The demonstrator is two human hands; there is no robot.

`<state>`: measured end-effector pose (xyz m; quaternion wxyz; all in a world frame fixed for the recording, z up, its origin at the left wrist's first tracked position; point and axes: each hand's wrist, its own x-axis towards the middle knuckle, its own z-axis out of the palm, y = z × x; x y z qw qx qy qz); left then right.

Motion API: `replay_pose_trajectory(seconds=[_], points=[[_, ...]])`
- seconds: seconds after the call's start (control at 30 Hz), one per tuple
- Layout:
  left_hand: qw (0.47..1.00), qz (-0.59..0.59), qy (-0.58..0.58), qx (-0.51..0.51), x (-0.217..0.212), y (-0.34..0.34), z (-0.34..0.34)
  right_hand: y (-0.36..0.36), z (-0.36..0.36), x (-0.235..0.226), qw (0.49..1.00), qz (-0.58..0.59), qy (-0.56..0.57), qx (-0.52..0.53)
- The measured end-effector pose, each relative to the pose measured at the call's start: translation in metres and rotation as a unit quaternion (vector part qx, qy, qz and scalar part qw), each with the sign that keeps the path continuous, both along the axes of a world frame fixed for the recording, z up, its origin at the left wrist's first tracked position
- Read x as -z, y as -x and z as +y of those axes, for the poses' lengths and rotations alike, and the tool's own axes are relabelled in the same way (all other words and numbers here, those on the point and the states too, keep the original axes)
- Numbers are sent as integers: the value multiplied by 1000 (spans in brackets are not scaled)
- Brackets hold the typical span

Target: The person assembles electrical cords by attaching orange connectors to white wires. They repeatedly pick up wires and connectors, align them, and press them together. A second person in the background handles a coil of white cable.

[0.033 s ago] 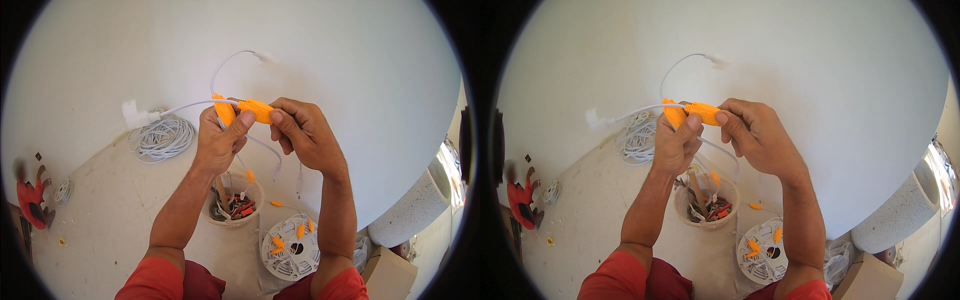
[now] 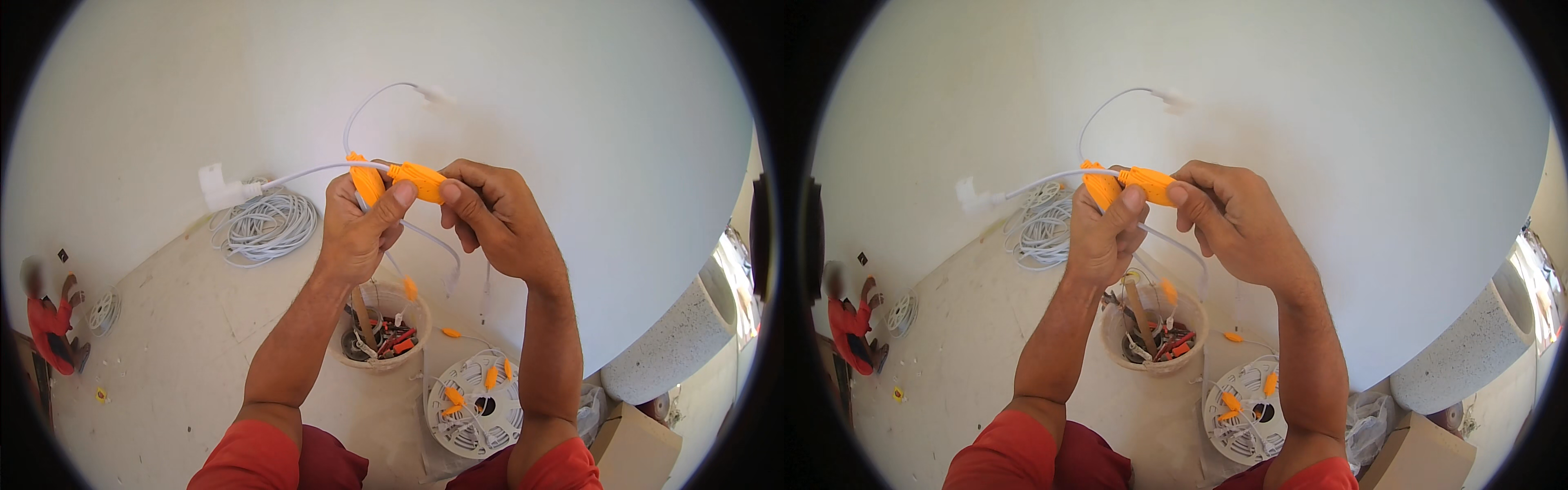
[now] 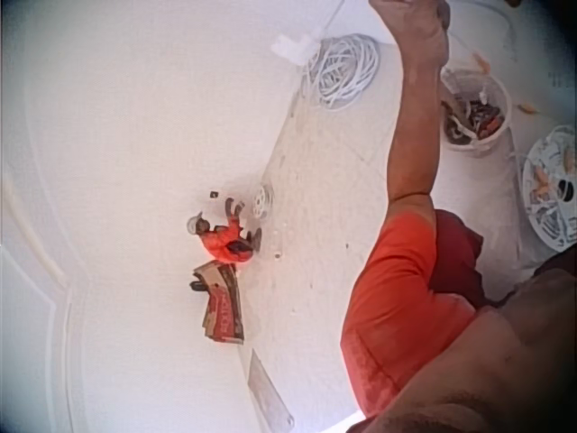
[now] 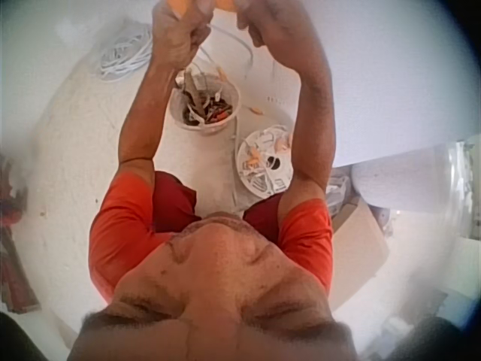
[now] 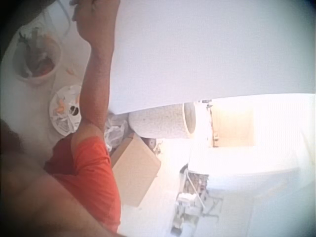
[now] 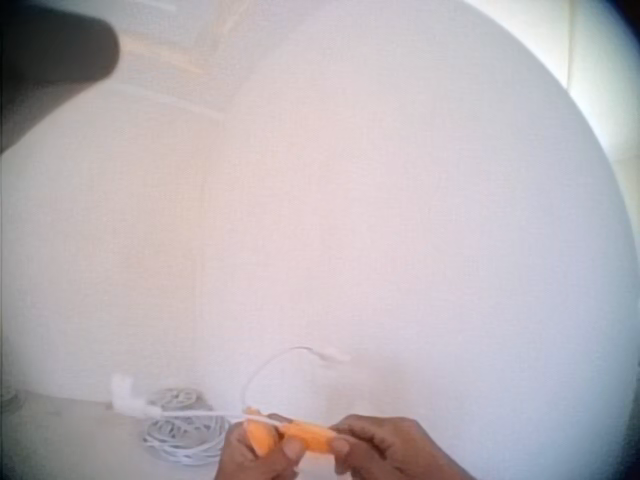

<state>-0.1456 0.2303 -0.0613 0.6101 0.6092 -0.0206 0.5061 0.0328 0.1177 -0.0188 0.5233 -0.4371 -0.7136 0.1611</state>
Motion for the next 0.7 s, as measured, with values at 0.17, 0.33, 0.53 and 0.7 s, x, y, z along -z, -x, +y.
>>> replay_pose_trajectory(seconds=[0.17, 0.33, 0.53, 0.7], points=[[1000, -10, 1, -2, -1, -1, -2, 4, 1, 0, 1000, 10, 2, 0], [1000, -2, -1, -8, -1, 0, -1, 5, 4, 1, 1000, -18, -14, 7], [1000, -18, 5, 17, 3, -3, 1, 6, 1, -1, 1000, 7, -24, 15], [987, -61, 44, 141, -1, -2, 5, 6, 1, -3, 995, 84, -48, 30]])
